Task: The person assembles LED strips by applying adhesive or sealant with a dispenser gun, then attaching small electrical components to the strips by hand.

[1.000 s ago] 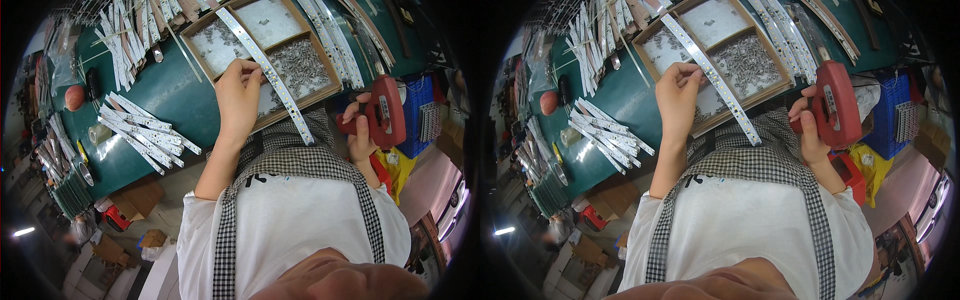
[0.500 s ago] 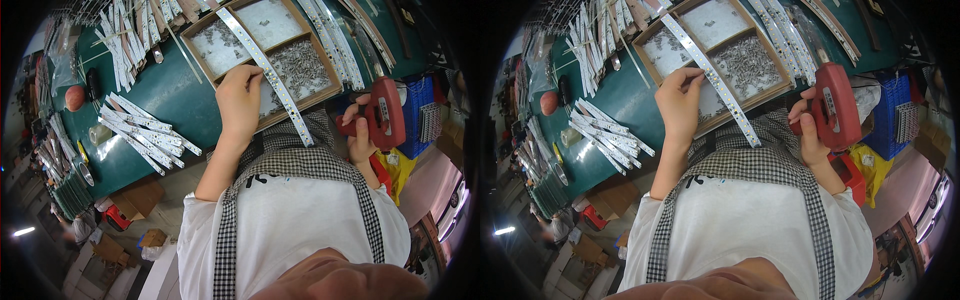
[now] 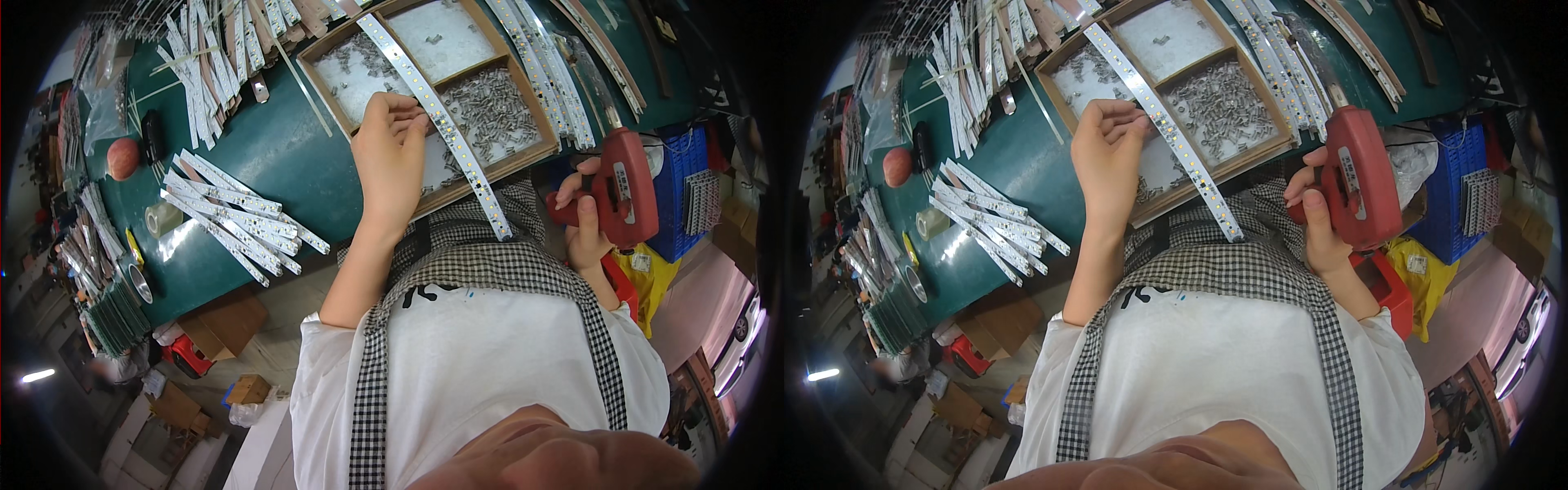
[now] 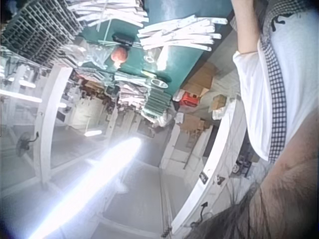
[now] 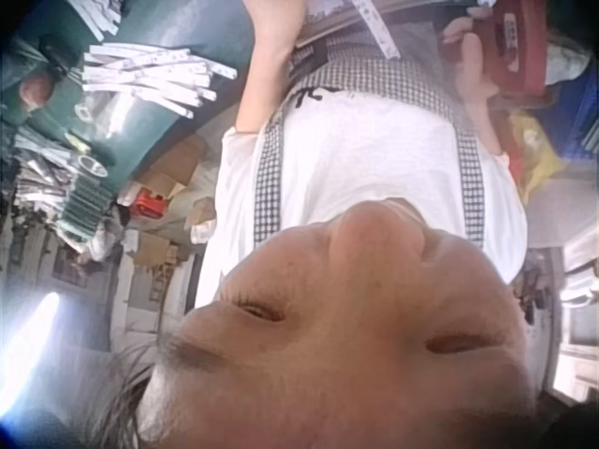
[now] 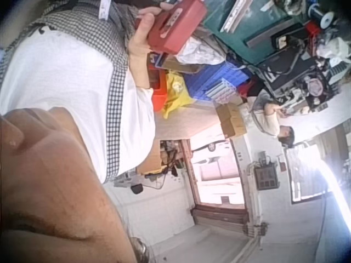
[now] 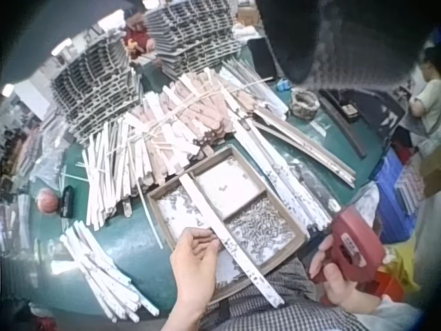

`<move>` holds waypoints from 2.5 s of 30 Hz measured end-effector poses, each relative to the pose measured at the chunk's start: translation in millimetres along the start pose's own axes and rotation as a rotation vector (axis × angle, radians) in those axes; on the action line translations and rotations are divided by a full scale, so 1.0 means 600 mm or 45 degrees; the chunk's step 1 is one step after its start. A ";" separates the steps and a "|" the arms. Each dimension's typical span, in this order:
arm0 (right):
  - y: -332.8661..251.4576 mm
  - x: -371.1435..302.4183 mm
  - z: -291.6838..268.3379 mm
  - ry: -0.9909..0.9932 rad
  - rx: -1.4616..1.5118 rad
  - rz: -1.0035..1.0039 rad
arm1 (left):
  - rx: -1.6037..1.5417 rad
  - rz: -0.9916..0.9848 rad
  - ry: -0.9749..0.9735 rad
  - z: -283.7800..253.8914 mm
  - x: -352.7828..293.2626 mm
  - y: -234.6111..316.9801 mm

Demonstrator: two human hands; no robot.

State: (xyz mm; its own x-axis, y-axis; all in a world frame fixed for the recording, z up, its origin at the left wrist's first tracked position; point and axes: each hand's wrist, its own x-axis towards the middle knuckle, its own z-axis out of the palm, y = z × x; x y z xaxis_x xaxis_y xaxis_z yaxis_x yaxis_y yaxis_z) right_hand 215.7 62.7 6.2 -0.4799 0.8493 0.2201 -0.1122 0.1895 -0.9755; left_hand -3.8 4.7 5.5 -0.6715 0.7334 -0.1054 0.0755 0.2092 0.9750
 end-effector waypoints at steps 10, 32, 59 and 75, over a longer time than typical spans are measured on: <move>0.000 0.000 0.001 0.010 -0.003 0.012 | 0.024 -0.064 -0.038 -0.004 -0.003 0.002; -0.002 -0.002 0.002 0.020 0.010 0.032 | -0.091 -0.101 -0.128 -0.008 0.009 0.002; -0.005 -0.003 -0.002 -0.022 0.025 0.027 | 0.544 0.015 -0.316 -0.022 0.036 0.033; -0.014 -0.005 0.011 -0.019 0.012 0.168 | 0.182 0.016 -0.123 -0.011 0.006 -0.004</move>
State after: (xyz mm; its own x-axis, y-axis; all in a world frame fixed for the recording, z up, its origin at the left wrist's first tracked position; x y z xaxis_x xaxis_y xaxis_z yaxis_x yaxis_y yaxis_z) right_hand 212.5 55.5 13.9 -0.5039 0.8591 0.0897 -0.0549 0.0718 -0.9959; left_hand -11.1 2.7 3.8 -0.5964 0.7938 -0.1187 0.1920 0.2847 0.9392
